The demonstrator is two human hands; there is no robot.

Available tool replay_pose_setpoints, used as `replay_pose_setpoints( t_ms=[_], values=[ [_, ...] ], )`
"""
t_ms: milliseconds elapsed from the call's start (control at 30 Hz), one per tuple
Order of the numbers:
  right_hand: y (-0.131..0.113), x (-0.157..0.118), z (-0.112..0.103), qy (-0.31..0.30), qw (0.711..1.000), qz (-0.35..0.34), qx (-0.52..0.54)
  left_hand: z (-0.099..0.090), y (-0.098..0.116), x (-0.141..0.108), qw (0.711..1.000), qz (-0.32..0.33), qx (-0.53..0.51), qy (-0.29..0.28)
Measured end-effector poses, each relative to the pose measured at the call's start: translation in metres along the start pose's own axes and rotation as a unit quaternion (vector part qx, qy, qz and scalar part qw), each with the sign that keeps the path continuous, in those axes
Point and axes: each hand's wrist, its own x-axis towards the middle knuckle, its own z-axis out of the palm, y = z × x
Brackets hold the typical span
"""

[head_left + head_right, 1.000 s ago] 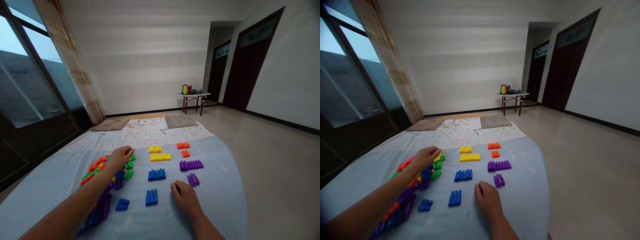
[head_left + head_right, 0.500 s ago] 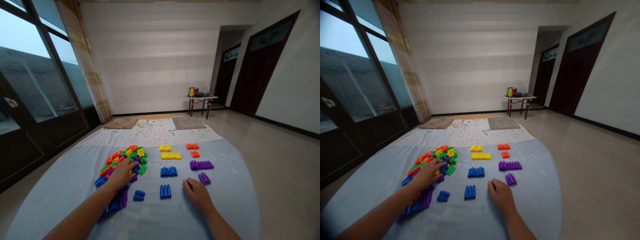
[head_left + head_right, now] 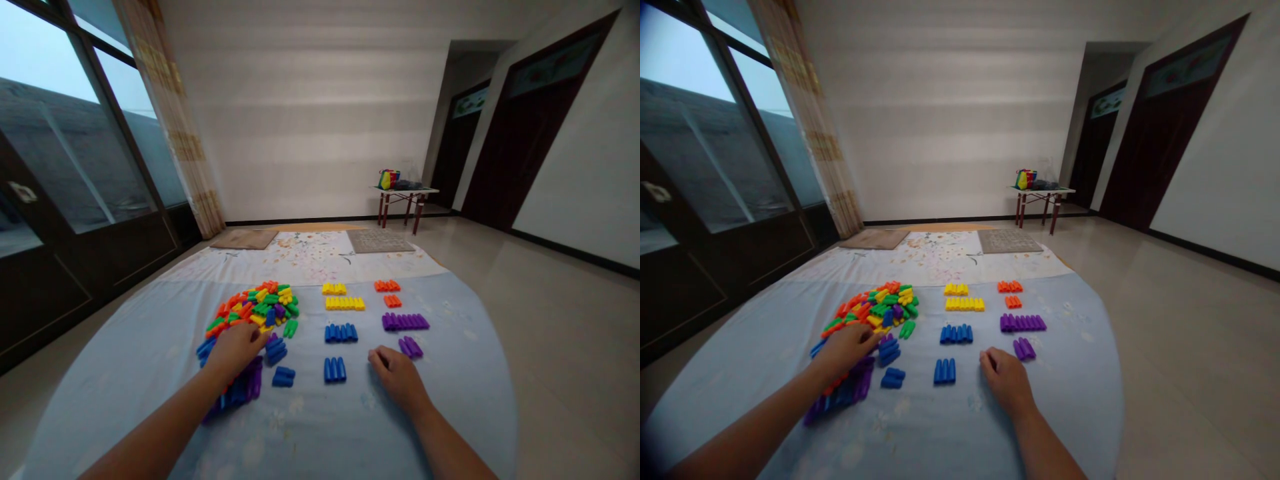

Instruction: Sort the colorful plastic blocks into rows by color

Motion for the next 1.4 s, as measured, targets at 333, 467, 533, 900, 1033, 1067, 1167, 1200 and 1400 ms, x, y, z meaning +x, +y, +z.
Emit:
replay_pose_setpoints(
  t_ms=[333,467,533,900,1033,1067,1167,1200,1400],
  values=[
    [-0.004,0.001,-0.003,0.005,1.000,0.001,-0.016,0.008,0.005,-0.009,0.974,0.208,0.000,-0.092],
    [-0.006,0.001,-0.004,0.012,1.000,0.000,-0.021,0.007,0.009,-0.006,0.976,0.190,0.024,-0.099],
    [-0.006,0.001,-0.004,0.011,1.000,-0.001,-0.022,0.005,0.009,-0.006,0.981,0.174,0.024,-0.077],
    [-0.006,0.000,-0.005,0.012,1.000,0.002,-0.025,0.020,0.051,0.010,0.988,0.137,-0.066,-0.030],
    [-0.006,0.000,-0.005,0.016,1.000,0.002,-0.019,0.029,0.075,0.024,0.990,0.136,-0.031,-0.029],
    [-0.006,0.000,-0.005,0.018,1.000,0.000,-0.019,0.032,0.079,0.027,0.990,0.134,-0.032,-0.032],
    [-0.006,0.001,-0.005,0.021,1.000,-0.006,-0.018,0.039,0.082,0.037,0.989,0.136,-0.039,-0.051],
    [-0.005,0.001,-0.004,0.019,1.000,-0.005,-0.017,0.041,0.081,0.040,0.987,0.141,-0.046,-0.060],
    [-0.004,0.003,-0.003,0.004,1.000,0.005,-0.012,0.050,0.061,0.057,0.974,0.176,-0.091,-0.109]
  ],
)
